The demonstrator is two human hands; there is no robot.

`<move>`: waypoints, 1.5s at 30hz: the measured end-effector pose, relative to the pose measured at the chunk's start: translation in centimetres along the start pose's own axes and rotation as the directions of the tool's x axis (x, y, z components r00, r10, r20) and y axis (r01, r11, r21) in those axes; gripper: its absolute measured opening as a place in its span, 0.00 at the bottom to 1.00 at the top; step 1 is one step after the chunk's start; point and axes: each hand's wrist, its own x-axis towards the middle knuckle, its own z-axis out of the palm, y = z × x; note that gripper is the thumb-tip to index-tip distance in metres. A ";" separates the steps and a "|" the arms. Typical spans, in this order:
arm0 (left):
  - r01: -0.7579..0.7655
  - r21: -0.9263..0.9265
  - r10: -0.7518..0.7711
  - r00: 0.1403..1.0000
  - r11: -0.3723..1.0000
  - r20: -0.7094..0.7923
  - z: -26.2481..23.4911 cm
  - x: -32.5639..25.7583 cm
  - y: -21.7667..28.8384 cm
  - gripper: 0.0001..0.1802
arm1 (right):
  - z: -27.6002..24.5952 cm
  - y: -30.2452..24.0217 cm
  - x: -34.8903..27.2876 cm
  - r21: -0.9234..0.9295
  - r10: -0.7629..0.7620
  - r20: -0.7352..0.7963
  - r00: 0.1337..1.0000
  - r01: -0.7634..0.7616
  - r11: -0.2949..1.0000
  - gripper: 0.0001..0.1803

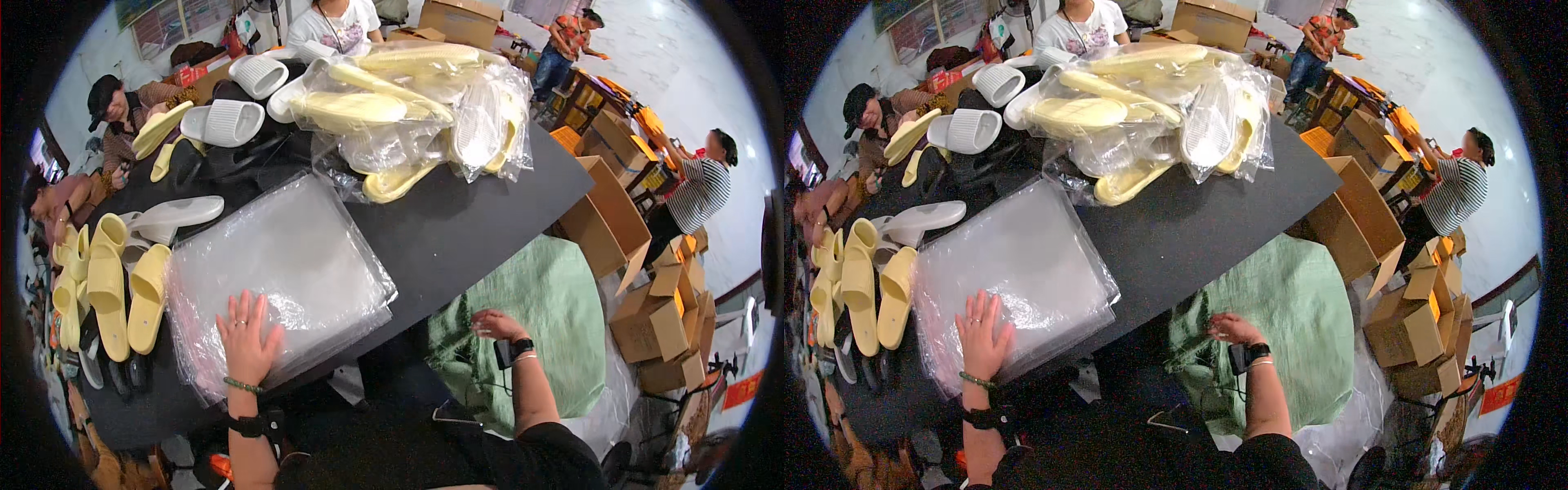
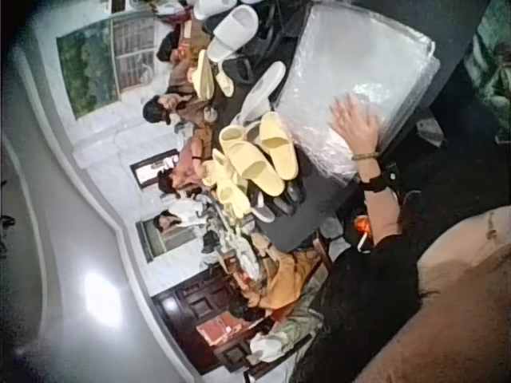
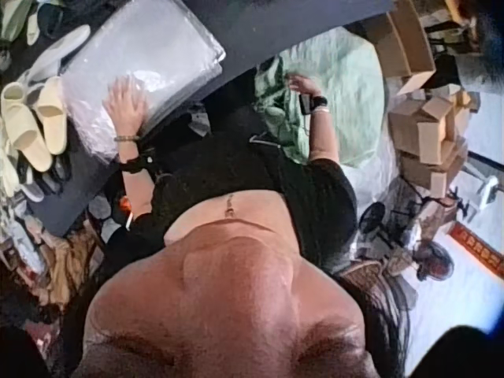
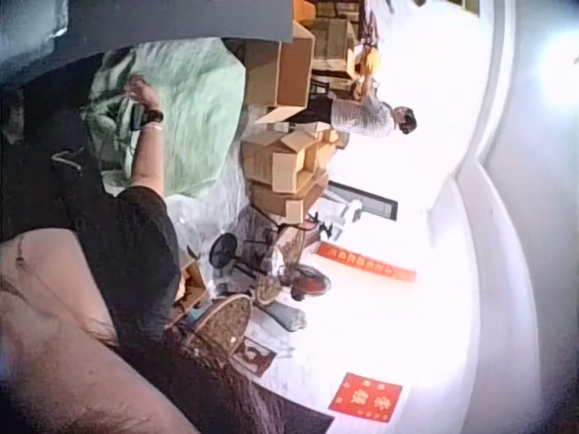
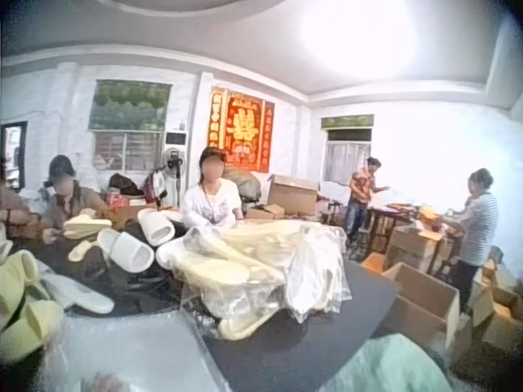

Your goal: Sort slippers from a table and large bags, putting them into plastic bags and boxes.

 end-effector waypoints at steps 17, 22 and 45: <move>0.036 0.068 -0.040 0.998 0.997 0.057 -0.3 -0.3 -0.1 0.34 | -5.3 13.9 5.2 -0.750 -0.006 -0.413 0.911 -0.337 0.569 0.16; -0.013 0.046 0.011 0.999 0.999 0.042 -0.5 0.2 0.3 0.34 | -10.8 12.5 2.4 -0.817 -0.272 -0.502 0.821 -0.347 0.461 0.22; -0.103 0.050 0.098 0.991 0.993 0.092 1.2 0.8 -0.7 0.31 | -13.3 20.9 4.2 -0.368 -0.262 -0.889 0.374 -0.246 0.897 0.16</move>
